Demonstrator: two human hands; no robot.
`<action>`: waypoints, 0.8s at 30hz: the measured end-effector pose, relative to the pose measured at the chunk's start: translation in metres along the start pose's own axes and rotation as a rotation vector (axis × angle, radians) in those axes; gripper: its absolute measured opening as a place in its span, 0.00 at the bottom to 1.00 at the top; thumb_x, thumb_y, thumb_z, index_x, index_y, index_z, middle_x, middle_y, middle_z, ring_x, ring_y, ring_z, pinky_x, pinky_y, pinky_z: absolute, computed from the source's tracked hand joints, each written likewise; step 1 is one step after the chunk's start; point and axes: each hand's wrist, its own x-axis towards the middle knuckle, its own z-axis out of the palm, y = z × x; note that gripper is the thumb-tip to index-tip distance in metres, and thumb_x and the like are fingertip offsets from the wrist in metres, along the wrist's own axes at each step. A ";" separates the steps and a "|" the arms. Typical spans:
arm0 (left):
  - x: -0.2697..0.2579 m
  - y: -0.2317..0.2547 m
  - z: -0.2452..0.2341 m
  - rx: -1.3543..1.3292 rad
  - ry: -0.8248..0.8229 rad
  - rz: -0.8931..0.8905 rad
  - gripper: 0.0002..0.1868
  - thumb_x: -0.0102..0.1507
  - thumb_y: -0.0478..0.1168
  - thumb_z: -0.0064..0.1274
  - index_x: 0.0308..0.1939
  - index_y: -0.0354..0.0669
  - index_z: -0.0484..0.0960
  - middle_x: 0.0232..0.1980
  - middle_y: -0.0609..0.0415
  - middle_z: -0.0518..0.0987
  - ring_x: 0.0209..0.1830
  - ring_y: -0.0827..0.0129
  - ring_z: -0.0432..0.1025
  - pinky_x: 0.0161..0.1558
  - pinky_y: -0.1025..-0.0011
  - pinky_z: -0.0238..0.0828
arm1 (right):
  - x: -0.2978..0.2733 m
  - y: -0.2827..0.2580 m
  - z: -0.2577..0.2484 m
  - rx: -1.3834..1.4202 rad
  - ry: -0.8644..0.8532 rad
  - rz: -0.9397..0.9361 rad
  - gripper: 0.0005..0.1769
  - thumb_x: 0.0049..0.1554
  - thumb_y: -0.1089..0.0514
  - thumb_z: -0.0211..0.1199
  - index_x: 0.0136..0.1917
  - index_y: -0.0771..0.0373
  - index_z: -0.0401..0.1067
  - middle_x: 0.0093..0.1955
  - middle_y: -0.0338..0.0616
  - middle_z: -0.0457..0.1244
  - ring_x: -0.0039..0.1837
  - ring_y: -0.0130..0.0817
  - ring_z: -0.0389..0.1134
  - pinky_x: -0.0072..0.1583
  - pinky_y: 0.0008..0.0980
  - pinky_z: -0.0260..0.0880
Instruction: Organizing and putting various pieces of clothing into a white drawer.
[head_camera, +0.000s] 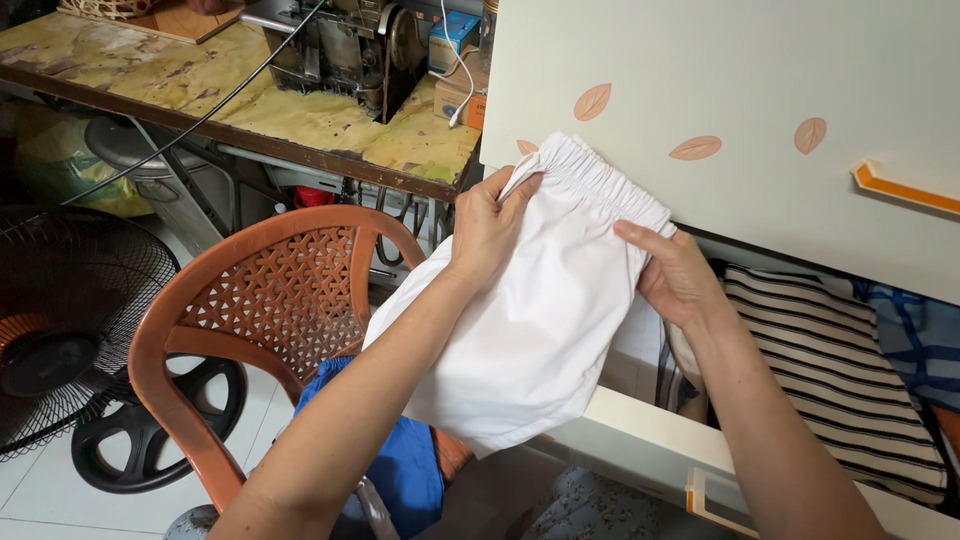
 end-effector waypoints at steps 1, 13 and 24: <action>0.000 0.002 -0.001 0.006 -0.007 -0.011 0.16 0.67 0.49 0.56 0.40 0.38 0.83 0.21 0.52 0.64 0.23 0.73 0.54 0.27 0.69 0.59 | 0.000 0.000 0.000 0.033 0.010 -0.046 0.28 0.53 0.62 0.68 0.67 0.67 0.70 0.64 0.44 0.68 0.64 0.32 0.70 0.66 0.35 0.69; -0.001 0.002 -0.002 0.049 0.009 0.058 0.18 0.68 0.50 0.54 0.39 0.36 0.81 0.19 0.48 0.63 0.21 0.66 0.53 0.26 0.65 0.59 | -0.003 -0.001 0.004 0.062 0.048 -0.090 0.28 0.54 0.61 0.68 0.66 0.70 0.68 0.64 0.48 0.68 0.64 0.32 0.70 0.65 0.35 0.71; 0.001 0.001 -0.009 0.052 -0.054 0.093 0.20 0.66 0.53 0.57 0.42 0.38 0.83 0.26 0.46 0.76 0.24 0.62 0.67 0.32 0.65 0.68 | -0.002 0.001 0.003 0.054 0.049 -0.113 0.27 0.55 0.61 0.67 0.67 0.70 0.68 0.64 0.48 0.68 0.64 0.33 0.70 0.65 0.35 0.71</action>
